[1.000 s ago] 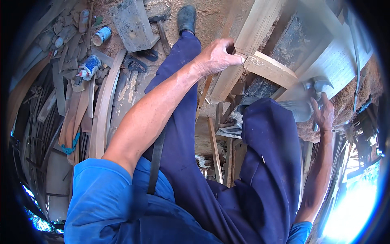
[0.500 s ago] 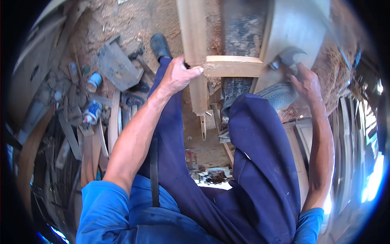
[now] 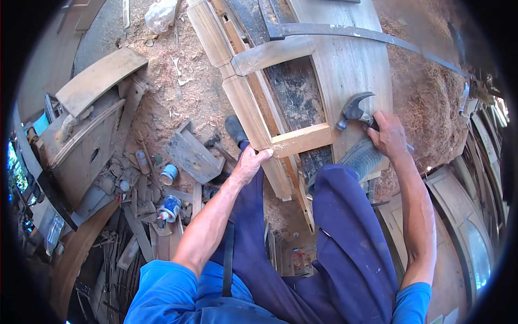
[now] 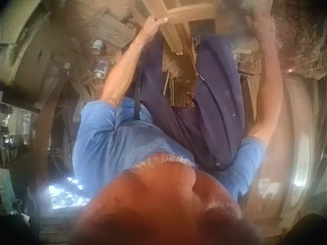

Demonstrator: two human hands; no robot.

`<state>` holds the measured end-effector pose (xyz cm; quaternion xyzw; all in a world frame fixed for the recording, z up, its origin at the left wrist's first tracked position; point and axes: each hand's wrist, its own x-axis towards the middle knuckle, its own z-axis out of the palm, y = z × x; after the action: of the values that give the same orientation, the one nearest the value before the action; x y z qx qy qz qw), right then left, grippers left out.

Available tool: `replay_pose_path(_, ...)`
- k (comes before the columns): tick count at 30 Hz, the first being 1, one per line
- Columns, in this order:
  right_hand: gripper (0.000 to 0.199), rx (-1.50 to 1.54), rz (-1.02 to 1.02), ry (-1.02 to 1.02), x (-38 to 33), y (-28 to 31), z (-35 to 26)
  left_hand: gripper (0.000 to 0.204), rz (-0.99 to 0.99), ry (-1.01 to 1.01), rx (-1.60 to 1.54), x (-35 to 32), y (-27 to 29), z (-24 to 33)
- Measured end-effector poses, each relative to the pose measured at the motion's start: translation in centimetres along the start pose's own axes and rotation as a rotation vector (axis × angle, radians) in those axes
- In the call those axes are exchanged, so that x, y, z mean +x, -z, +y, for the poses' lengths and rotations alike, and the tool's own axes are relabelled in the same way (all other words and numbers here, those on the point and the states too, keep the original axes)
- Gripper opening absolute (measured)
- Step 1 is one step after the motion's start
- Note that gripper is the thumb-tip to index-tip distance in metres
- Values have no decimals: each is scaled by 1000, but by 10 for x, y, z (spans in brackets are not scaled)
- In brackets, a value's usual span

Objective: The person fits wooden components together by hand to form a frame, using a hammer to tap them into place and a chisel to trim a joint. They also mark a piece of wood with a pencil.

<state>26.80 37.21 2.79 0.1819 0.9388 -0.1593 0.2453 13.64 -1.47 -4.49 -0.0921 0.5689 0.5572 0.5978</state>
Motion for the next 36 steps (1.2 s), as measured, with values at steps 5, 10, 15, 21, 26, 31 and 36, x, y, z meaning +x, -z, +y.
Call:
replay_pose_path(5,29,12,4,-30,1,-5,-5,61,34,6,-36,0,4,-6)
replay_pose_path(10,30,13,37,-5,-2,0,-9,75,245,-165,-135,24,25,18)
replay_pose_path(15,32,48,-59,15,2,8,3,63,187,-312,-149,59,23,77)
replay_pose_path(21,33,83,-246,90,24,25,10,54,266,-335,-208,67,10,78)
replay_pose_path(26,31,230,-471,-42,39,71,-34,59,200,-377,-215,69,16,75)
replay_pose_path(31,21,-57,-199,325,64,140,-158,57,206,-338,-197,56,28,43)
replay_pose_path(36,42,-400,96,716,94,143,-284,49,217,-314,-355,37,3,56)
